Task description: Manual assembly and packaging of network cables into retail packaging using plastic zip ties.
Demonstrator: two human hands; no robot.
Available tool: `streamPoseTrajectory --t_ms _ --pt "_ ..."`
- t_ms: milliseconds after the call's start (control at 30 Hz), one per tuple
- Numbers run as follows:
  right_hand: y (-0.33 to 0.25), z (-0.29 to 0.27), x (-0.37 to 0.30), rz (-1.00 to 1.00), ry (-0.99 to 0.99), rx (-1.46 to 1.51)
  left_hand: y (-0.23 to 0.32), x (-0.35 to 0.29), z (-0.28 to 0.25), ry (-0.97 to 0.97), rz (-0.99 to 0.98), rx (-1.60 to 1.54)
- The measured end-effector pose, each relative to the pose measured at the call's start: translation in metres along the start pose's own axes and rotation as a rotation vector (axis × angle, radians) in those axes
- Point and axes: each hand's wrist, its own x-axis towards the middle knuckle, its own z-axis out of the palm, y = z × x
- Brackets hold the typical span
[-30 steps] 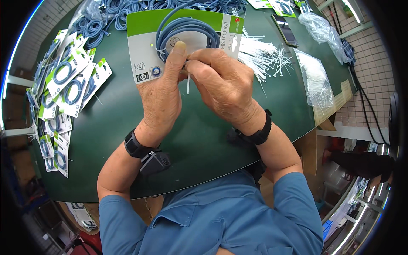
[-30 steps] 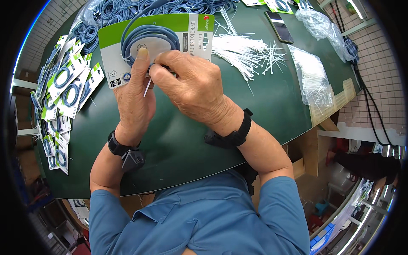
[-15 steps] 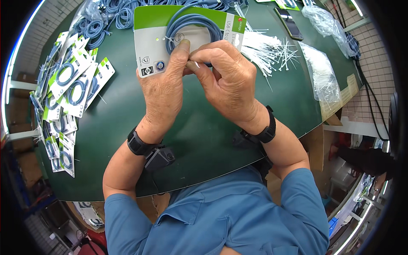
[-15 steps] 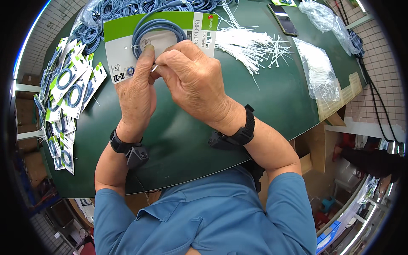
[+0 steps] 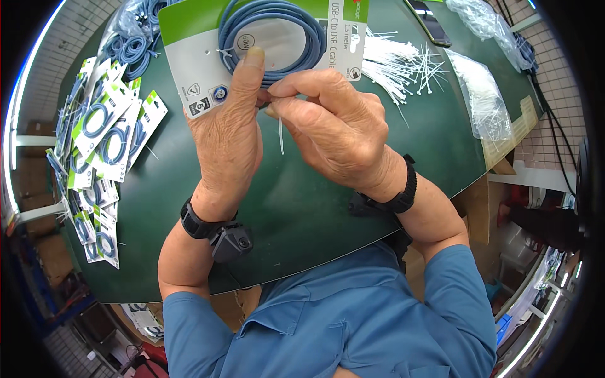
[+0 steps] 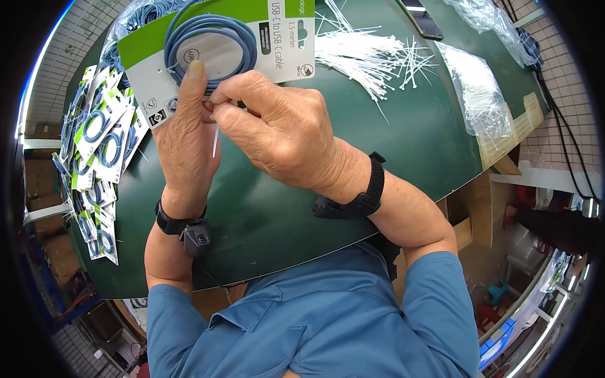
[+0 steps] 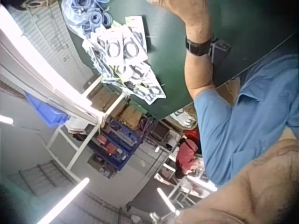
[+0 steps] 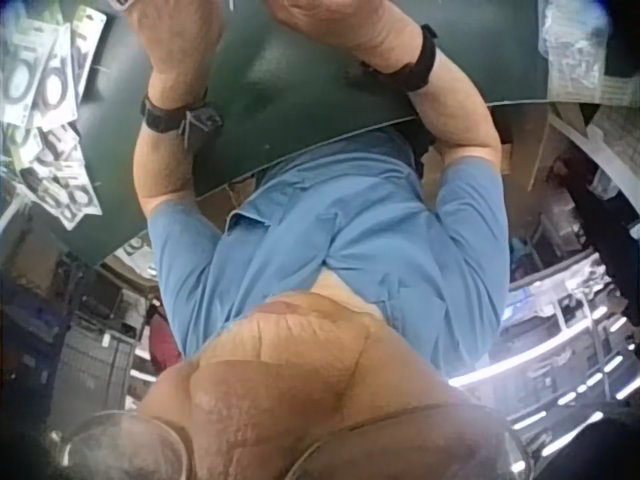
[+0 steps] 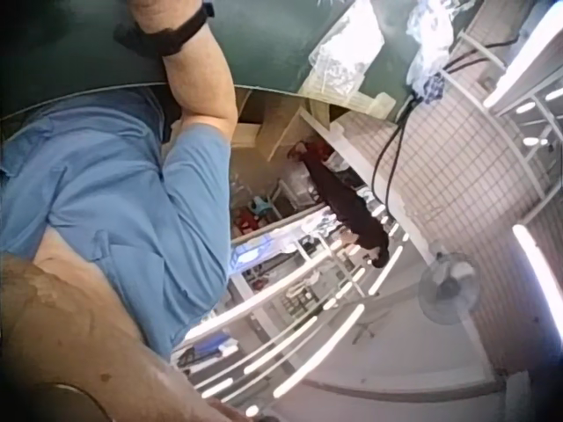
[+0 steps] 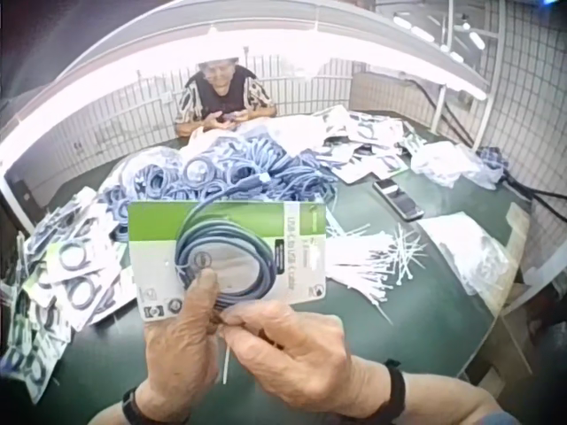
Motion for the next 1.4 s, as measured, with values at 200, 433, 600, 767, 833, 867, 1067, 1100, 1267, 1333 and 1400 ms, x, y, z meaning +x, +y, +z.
streamPoseTrajectory --t_ms 200,433,600,767,833,867,1067,1100,1267,1333,1400 --pt "0.0004 -0.0001 -0.0006 -0.031 0.025 0.031 0.0044 -0.0010 -0.0014 -0.023 0.016 0.094" --pt "-0.0023 -0.0013 -0.0006 -0.051 0.038 0.089 0.0033 -0.0017 0.0041 0.031 0.016 0.000" --pt "-0.0038 0.0008 -0.0009 -0.072 0.073 0.113 0.0047 -0.0008 0.0040 -0.027 0.024 -0.097" --pt "-0.0051 0.0012 -0.0028 -0.081 0.073 0.158 0.0065 -0.0038 0.0003 -0.025 -0.075 -0.070" --pt "-0.0049 0.0018 -0.0028 -0.086 0.073 0.161 0.0068 -0.0046 -0.0002 0.006 -0.128 -0.076" --pt "-0.0047 0.0020 -0.0027 -0.090 0.074 0.163 0.0059 -0.0042 -0.0010 0.007 -0.127 -0.076" --pt "-0.0038 0.0020 -0.0037 -0.105 0.071 0.177 0.0006 0.0001 -0.0012 -0.036 -0.092 -0.166" --pt "-0.0042 0.0018 -0.0035 -0.102 0.069 0.182 0.0007 0.0004 -0.0006 -0.046 -0.086 -0.183" --pt "-0.0028 0.0027 -0.0039 -0.104 0.065 0.208 -0.0014 0.0005 -0.0013 -0.050 -0.074 -0.162" --pt "-0.0026 0.0031 -0.0041 -0.109 0.064 0.217 -0.0011 -0.0006 -0.0002 -0.041 -0.079 -0.169" --pt "-0.0030 0.0028 -0.0038 -0.095 0.063 0.236 -0.0009 -0.0011 0.0001 -0.035 -0.080 -0.174"
